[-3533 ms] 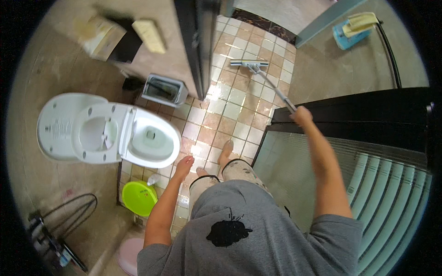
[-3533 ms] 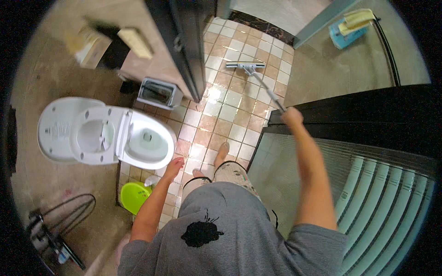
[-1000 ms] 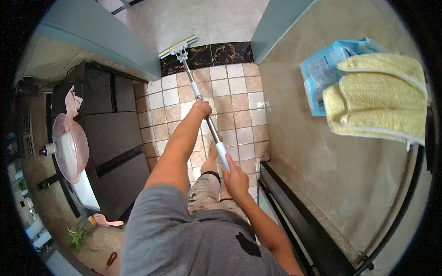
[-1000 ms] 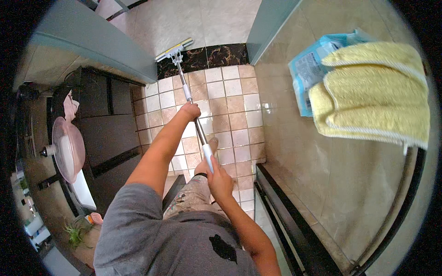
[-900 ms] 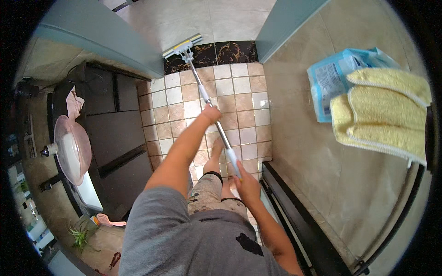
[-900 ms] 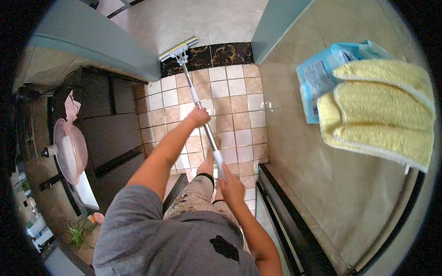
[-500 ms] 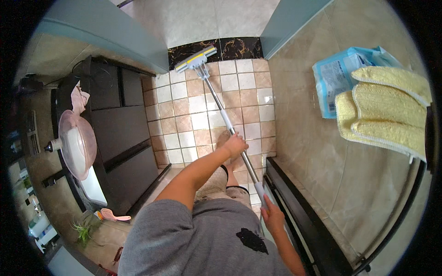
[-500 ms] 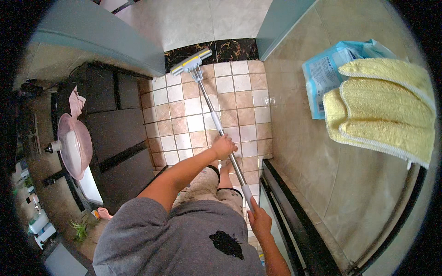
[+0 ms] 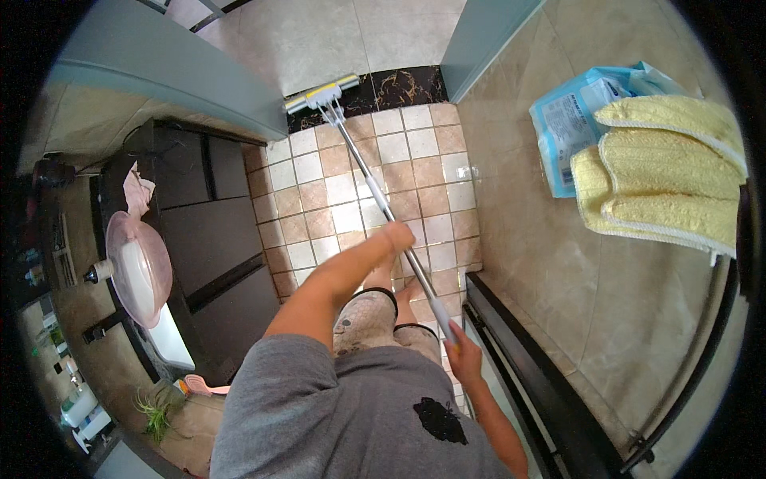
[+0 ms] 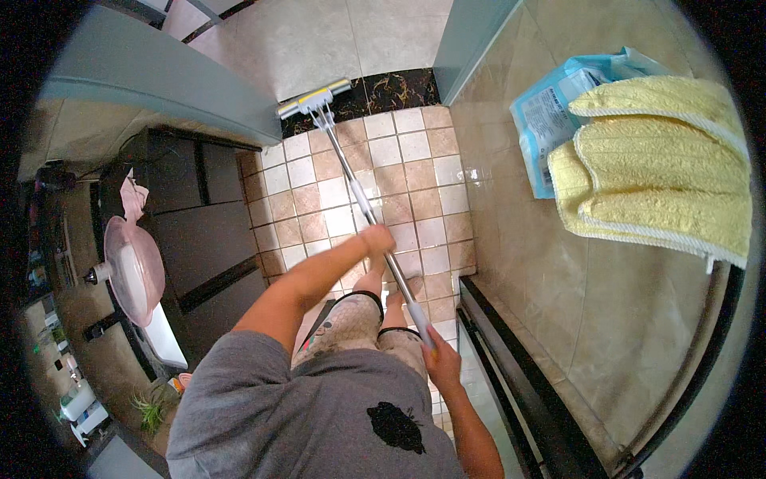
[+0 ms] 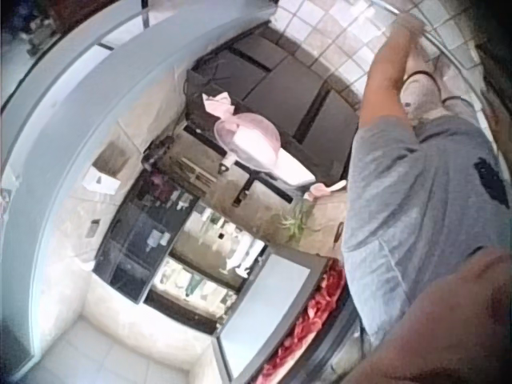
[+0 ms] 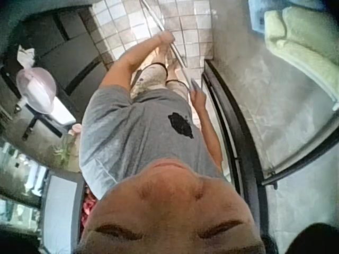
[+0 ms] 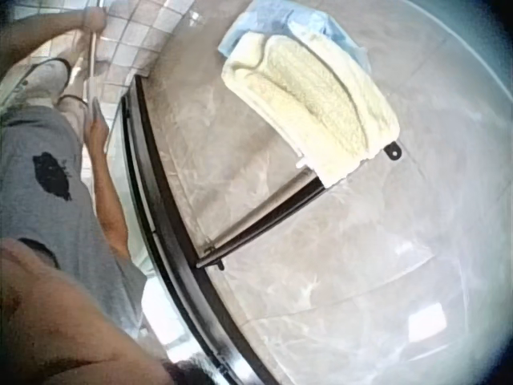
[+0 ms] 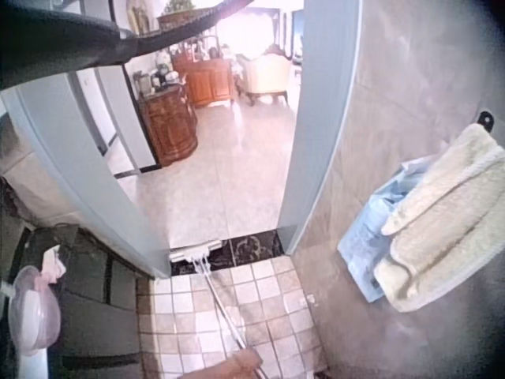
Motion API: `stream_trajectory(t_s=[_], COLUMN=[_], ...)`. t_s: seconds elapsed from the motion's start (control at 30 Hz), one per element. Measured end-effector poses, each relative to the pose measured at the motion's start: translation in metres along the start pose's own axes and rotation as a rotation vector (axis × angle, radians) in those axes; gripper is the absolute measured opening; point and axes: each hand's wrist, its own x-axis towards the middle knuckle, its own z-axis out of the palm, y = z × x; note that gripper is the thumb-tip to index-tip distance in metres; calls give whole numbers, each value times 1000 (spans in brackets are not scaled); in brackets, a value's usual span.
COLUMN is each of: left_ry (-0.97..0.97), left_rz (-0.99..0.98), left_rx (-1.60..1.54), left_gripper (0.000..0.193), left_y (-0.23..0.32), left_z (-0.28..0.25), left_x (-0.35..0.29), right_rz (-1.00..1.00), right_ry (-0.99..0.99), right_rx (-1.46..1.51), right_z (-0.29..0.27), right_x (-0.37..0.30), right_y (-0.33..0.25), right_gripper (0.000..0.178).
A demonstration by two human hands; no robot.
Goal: The person mops a tiled bathroom floor using a flat mop. They move the mop back and forth across the tiles, navigating around a toilet, a green bucket, and a pink basin. The person dips the mop into a blue bucket to wet it and continues cleaning the floor area.
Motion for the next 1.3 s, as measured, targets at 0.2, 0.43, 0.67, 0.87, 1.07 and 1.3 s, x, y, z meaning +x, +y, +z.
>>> stream_trajectory(t_s=[0.2, 0.43, 0.67, 0.87, 1.07, 1.3], left_ry=[-20, 132, 19, 3, 11, 16], left_rz=[-152, -79, 8, 111, 210, 194], left_rx=[155, 49, 59, 76, 145, 151], left_gripper=[11, 27, 15, 11, 12, 10], left_y=[-115, -73, 10, 83, 129, 84], left_z=[-31, -19, -13, -22, -11, -44], left_x=[-25, -21, 13, 25, 32, 44], right_rz=[-106, -34, 173, 190, 261, 304], right_ry=[3, -121, -32, 72, 156, 173], right_rx=[-221, -378, -336, -200, -48, -36], right_z=[52, 11, -41, -66, -60, -64], right_x=[95, 68, -5, -62, -105, -53], right_y=[-74, -61, -35, -20, -1, -21], right_gripper=[57, 63, 51, 52, 51, 49])
